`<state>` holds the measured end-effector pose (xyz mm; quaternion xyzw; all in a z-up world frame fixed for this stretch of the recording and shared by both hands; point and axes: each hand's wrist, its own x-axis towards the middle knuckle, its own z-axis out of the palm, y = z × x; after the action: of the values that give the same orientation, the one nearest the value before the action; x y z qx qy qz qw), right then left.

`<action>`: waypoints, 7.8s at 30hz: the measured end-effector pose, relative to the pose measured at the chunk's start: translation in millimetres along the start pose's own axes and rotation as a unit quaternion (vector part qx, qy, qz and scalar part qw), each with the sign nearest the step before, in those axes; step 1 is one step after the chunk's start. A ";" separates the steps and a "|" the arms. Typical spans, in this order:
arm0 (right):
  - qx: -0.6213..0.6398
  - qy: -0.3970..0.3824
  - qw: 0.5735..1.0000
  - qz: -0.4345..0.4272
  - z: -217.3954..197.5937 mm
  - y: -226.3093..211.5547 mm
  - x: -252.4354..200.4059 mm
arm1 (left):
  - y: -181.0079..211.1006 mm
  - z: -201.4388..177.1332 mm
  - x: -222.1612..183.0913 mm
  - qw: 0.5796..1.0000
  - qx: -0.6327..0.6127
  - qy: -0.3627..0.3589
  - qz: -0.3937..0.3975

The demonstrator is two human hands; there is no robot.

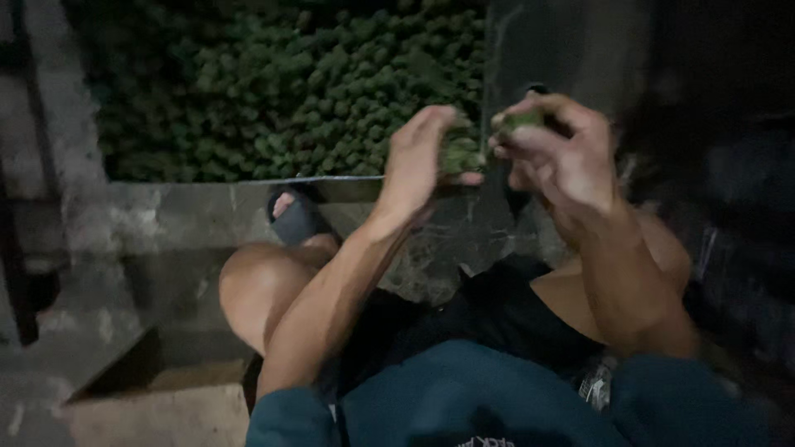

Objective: The person holds a clump of green baked goods in their hands, turning it over and picking apart small pieces before returning it to a tray filled with many similar items.

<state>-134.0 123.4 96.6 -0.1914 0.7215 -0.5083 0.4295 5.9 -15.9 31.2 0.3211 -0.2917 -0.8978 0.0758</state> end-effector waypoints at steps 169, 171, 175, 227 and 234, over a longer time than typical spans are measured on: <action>0.448 -0.016 0.889 -0.095 -40.8 28.2 40.2 | 51.8 -28.2 -24.6 0.984 -0.029 -0.059 0.166; 0.365 -0.001 0.926 -0.093 -40.8 40.4 39.6 | 50.1 -26.3 -24.3 0.985 -0.029 -0.054 0.164; 0.274 0.006 0.944 -0.182 -35.0 51.6 30.9 | 49.4 -29.0 -23.4 0.986 -0.018 -0.048 0.161; -0.351 0.002 0.893 -0.280 32.1 12.0 1.7 | 4.9 -7.7 -4.2 0.973 0.202 0.004 0.114; 0.294 -0.074 0.951 -0.062 6.6 10.2 13.2 | 21.4 -5.1 -4.0 0.995 0.091 0.006 0.050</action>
<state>-134.4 114.5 81.1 -0.1386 0.4932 -0.7078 0.4863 11.1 -34.6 42.5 0.3171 -0.3873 -0.8607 0.0927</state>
